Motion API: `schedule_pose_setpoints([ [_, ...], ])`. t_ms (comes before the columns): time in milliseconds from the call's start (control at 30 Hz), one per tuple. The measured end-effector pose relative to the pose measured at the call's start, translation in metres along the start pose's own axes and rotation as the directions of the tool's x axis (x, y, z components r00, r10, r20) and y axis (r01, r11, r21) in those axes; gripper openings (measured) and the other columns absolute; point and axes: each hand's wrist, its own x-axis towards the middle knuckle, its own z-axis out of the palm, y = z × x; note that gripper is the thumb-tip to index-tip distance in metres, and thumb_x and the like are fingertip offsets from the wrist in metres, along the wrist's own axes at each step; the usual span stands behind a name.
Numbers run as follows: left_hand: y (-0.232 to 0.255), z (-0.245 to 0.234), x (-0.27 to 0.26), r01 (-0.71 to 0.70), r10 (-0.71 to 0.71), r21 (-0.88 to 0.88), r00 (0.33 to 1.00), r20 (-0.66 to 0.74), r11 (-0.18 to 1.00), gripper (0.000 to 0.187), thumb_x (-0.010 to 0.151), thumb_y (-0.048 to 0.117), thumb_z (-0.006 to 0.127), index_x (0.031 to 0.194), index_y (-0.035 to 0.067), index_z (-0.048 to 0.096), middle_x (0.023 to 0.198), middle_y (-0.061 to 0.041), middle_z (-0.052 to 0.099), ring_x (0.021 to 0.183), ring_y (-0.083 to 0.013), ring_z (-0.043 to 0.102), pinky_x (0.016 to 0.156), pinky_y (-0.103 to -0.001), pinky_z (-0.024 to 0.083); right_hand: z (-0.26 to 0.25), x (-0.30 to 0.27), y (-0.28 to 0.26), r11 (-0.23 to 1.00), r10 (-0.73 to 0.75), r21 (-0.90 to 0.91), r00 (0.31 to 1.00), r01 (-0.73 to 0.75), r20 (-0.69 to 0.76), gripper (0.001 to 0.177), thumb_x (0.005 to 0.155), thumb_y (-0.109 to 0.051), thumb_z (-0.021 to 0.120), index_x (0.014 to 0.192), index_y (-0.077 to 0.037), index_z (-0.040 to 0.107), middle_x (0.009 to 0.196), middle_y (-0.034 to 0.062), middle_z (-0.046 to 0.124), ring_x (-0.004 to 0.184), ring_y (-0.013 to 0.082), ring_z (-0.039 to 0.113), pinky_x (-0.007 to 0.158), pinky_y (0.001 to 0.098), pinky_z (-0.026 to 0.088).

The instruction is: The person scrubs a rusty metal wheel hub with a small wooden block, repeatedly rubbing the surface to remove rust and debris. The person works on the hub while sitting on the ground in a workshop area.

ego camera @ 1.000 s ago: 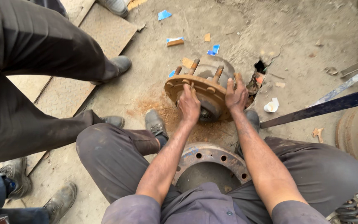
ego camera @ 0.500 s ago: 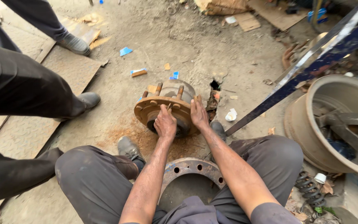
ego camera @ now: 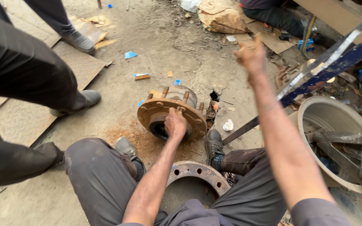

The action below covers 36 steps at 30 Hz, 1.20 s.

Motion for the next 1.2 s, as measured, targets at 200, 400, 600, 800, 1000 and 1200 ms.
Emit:
schedule_pose_setpoints([
  [200, 0.007, -0.003, 0.004, -0.085, 0.084, 0.011, 0.995, 0.05, 0.996, 0.018, 0.099, 0.021, 0.062, 0.107, 0.005, 0.062, 0.099, -0.02, 0.074, 0.095, -0.0363, 0.072, 0.082, -0.051, 0.057, 0.012, -0.004, 0.0, 0.996, 0.085, 0.006, 0.996, -0.085, 0.014, 0.075, 0.1, -0.013, 0.056, 0.163, -0.01, 0.015, 0.146, 0.0214, 0.054, 0.101, 0.0307, 0.078, 0.087, 0.0437, 0.069],
  [400, 0.005, 0.015, -0.008, -0.235, 0.235, 0.025, 0.972, 0.017, 0.972, 0.026, 0.095, 0.013, 0.061, 0.119, 0.003, 0.064, 0.101, -0.024, 0.072, 0.097, -0.043, 0.07, 0.089, -0.055, 0.056, 0.064, -0.065, 0.129, 0.91, 0.409, -0.237, 0.836, -0.341, 0.365, 0.035, 0.105, -0.032, 0.062, 0.111, 0.001, 0.073, 0.094, 0.0149, 0.074, 0.074, 0.0224, 0.069, 0.064, 0.0363, 0.058],
  [600, 0.023, 0.03, -0.04, -0.341, 0.318, 0.116, 0.931, 0.18, 0.933, 0.045, 0.093, 0.009, 0.059, 0.138, 0.0, 0.054, 0.116, -0.021, 0.065, 0.108, -0.0337, 0.065, 0.094, -0.048, 0.054, 0.096, -0.112, 0.193, 0.87, 0.481, -0.036, 0.829, -0.492, 0.285, 0.033, 0.107, -0.027, 0.06, 0.108, 0.002, 0.075, 0.096, 0.0178, 0.074, 0.073, 0.0211, 0.066, 0.058, 0.031, 0.054],
  [800, 0.013, 0.037, -0.014, -0.474, 0.445, 0.034, 0.847, 0.29, 0.88, 0.035, 0.107, 0.018, 0.057, 0.139, 0.003, 0.06, 0.115, -0.016, 0.069, 0.109, -0.0272, 0.067, 0.101, -0.044, 0.055, 0.085, -0.103, 0.207, 0.882, 0.464, 0.029, 0.879, -0.47, 0.109, 0.028, 0.095, -0.014, 0.071, 0.118, 0.002, 0.075, 0.098, 0.0154, 0.078, 0.079, 0.0187, 0.073, 0.063, 0.0291, 0.059],
  [1000, -0.008, -0.004, 0.061, -0.665, 0.717, 0.367, 0.697, -0.007, 0.65, 0.039, 0.099, 0.025, 0.071, 0.133, 0.006, 0.066, 0.141, -0.02, 0.061, 0.135, -0.034, 0.054, 0.121, -0.056, 0.035, 0.082, -0.112, 0.221, 0.901, 0.327, -0.252, 0.935, -0.353, -0.138, 0.032, 0.086, -0.027, 0.084, 0.111, -0.007, 0.08, 0.097, 0.0102, 0.08, 0.082, 0.0175, 0.076, 0.076, 0.032, 0.06],
  [1200, -0.016, -0.016, 0.061, -0.65, 0.655, 0.432, 0.738, 0.162, 0.626, 0.067, 0.082, 0.038, 0.085, 0.132, 0.003, 0.057, 0.13, -0.02, 0.058, 0.132, -0.0342, 0.047, 0.122, -0.057, 0.024, 0.095, -0.115, 0.241, 0.831, 0.383, -0.34, 0.895, -0.441, -0.226, 0.032, 0.085, -0.035, 0.085, 0.109, -0.014, 0.082, 0.094, 0.0056, 0.081, 0.077, 0.0171, 0.075, 0.073, 0.0337, 0.058],
])
